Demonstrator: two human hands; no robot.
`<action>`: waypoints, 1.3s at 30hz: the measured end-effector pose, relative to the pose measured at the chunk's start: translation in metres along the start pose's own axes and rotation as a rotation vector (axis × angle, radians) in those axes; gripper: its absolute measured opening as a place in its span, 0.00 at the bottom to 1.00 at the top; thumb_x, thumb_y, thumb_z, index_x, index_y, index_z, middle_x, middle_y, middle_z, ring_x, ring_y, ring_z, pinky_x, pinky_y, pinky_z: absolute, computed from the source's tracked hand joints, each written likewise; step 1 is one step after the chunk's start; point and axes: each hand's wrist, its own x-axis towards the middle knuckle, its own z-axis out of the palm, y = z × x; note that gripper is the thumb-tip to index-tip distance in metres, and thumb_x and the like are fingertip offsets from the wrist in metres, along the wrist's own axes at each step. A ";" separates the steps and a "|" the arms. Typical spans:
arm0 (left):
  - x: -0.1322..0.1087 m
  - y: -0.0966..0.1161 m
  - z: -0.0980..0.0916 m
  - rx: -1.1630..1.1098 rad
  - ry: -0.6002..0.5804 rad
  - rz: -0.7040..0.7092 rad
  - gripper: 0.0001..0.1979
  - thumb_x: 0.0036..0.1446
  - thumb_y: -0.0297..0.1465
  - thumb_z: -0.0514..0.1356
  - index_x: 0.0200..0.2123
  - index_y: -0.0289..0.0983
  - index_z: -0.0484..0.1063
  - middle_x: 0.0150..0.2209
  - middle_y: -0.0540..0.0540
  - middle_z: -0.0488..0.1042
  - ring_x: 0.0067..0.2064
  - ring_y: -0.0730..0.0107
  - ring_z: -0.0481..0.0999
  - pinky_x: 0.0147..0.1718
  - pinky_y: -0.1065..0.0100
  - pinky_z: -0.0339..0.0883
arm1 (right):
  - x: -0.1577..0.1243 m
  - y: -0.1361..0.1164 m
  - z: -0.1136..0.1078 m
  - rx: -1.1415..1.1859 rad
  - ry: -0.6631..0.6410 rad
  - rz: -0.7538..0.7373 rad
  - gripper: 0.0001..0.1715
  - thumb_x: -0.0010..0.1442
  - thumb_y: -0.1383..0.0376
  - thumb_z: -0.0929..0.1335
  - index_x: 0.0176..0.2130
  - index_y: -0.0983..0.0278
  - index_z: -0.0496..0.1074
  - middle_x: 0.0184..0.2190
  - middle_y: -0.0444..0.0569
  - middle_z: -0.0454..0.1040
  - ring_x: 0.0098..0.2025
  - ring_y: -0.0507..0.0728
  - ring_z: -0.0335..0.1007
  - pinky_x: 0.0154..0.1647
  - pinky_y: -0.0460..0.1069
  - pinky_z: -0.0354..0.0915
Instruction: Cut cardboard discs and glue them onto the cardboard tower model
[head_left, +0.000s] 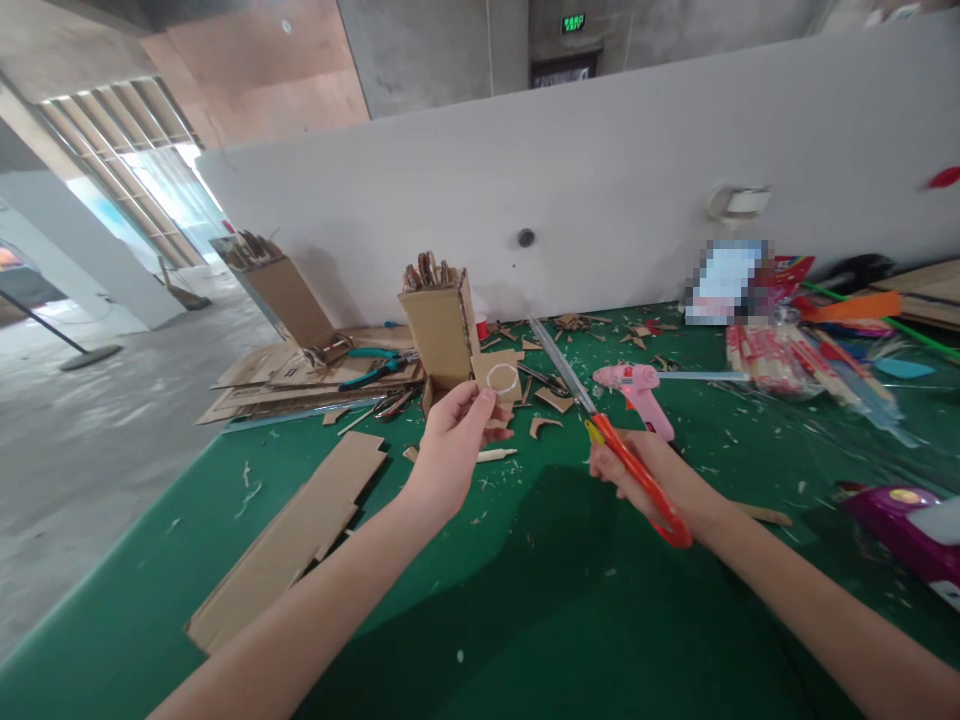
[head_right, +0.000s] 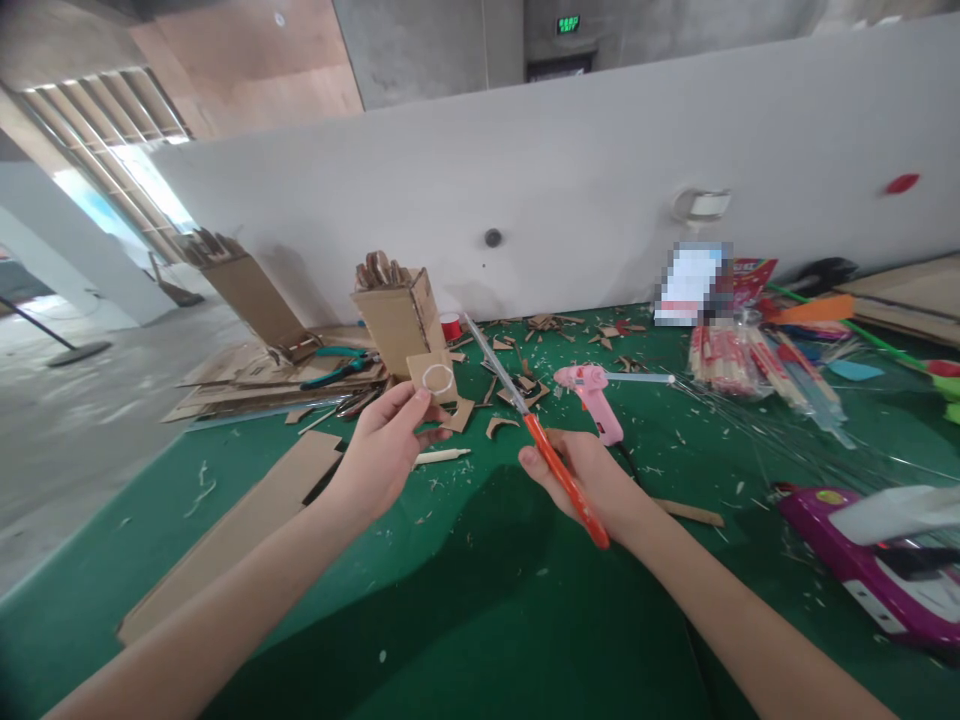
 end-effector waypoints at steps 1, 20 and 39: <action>0.001 0.001 0.000 -0.023 -0.009 0.007 0.08 0.56 0.35 0.59 0.34 0.36 0.71 0.33 0.49 0.70 0.36 0.71 0.74 0.33 0.69 0.71 | 0.000 -0.002 -0.003 0.020 -0.030 -0.014 0.26 0.61 0.45 0.58 0.26 0.62 0.63 0.23 0.45 0.63 0.23 0.52 0.58 0.21 0.47 0.58; -0.007 0.008 0.003 0.190 0.022 0.209 0.09 0.58 0.31 0.58 0.37 0.38 0.58 0.31 0.48 0.78 0.32 0.65 0.81 0.33 0.65 0.76 | -0.004 -0.019 -0.008 -0.006 -0.268 -0.033 0.23 0.60 0.45 0.60 0.35 0.63 0.63 0.31 0.48 0.66 0.27 0.54 0.61 0.27 0.50 0.61; -0.011 0.002 0.010 0.073 0.047 0.133 0.11 0.58 0.33 0.59 0.35 0.38 0.57 0.31 0.47 0.78 0.37 0.62 0.81 0.40 0.61 0.76 | -0.006 -0.021 -0.005 -0.050 -0.233 -0.013 0.21 0.61 0.47 0.59 0.34 0.62 0.61 0.30 0.48 0.66 0.26 0.54 0.61 0.27 0.51 0.62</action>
